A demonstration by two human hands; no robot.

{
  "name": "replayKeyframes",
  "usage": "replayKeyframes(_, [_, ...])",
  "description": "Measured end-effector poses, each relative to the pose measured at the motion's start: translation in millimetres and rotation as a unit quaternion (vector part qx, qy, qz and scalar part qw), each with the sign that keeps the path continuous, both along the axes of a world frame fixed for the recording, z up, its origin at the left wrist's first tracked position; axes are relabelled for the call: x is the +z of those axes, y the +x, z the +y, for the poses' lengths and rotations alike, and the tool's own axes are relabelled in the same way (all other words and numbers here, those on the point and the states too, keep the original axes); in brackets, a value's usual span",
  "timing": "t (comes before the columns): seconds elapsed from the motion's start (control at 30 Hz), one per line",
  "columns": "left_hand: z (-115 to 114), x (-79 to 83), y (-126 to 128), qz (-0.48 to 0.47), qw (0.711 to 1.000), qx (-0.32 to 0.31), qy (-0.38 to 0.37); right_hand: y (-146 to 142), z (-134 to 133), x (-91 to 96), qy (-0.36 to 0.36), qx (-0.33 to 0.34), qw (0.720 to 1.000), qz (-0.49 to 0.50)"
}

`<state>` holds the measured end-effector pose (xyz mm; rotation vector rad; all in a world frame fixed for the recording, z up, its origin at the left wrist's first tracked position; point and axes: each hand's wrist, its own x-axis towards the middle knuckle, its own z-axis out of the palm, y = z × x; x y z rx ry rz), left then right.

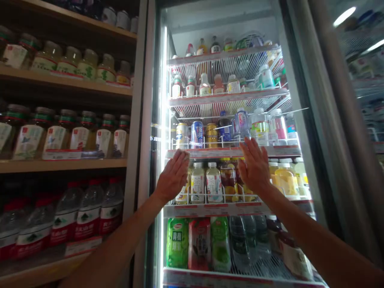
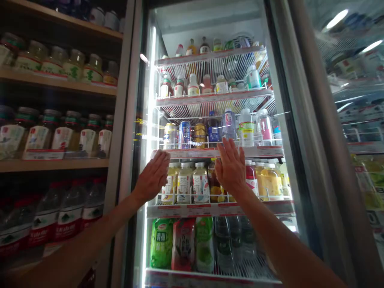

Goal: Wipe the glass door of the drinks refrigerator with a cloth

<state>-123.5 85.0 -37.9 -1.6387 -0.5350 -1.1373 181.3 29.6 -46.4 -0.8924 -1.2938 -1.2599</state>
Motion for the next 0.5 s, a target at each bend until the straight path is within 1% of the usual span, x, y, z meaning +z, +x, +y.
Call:
replayKeyframes(0.03, [0.6,-3.2,-5.4,-0.005,1.000,0.002,0.008,-1.8,0.8,-0.9,-0.002,0.002,1.000,-0.003])
replayKeyframes(0.13, [0.4,-16.3,-15.0,-0.120,0.992,0.001,0.043,-4.0,3.0,-4.0,0.004,0.009,1.000,-0.008])
replayKeyframes(0.17, [-1.2,-23.5,-14.7,-0.132,0.990,0.001,0.043,-3.6,3.7,-5.3,0.005,0.011,1.000,-0.007])
replayKeyframes(0.2, [-3.5,-31.8,-12.7,-0.110,0.993,0.003,0.037,-2.8,4.3,-6.7,0.007,0.012,1.000,-0.006])
replayKeyframes(0.27, [-9.3,-48.6,-5.8,0.008,1.000,0.006,0.016,-0.5,4.7,-10.1,0.004,0.012,1.000,-0.007])
replayKeyframes(0.3, [-11.8,-54.9,-2.0,0.067,0.998,0.008,0.006,1.0,4.6,-12.0,0.001,0.012,1.000,-0.011])
replayKeyframes(0.33, [-13.7,-59.0,1.7,0.101,0.995,0.009,-0.002,2.9,4.2,-13.9,-0.001,0.012,1.000,-0.016])
replayKeyframes(0.37, [-14.8,-60.7,5.2,0.097,0.995,0.006,-0.005,5.1,3.6,-15.9,-0.003,0.012,1.000,-0.020])
replayKeyframes(0.4, [-15.2,-60.6,8.9,0.056,0.998,0.002,-0.002,7.8,2.9,-17.9,-0.005,0.011,1.000,-0.021])
replayKeyframes(0.47, [-14.8,-58.0,18.4,-0.055,0.998,-0.007,0.003,14.5,1.4,-21.9,-0.007,0.008,1.000,-0.014])
replayKeyframes(0.5, [-14.9,-57.0,24.7,-0.076,0.997,-0.013,0.006,18.5,0.6,-24.0,-0.009,0.006,1.000,-0.006])
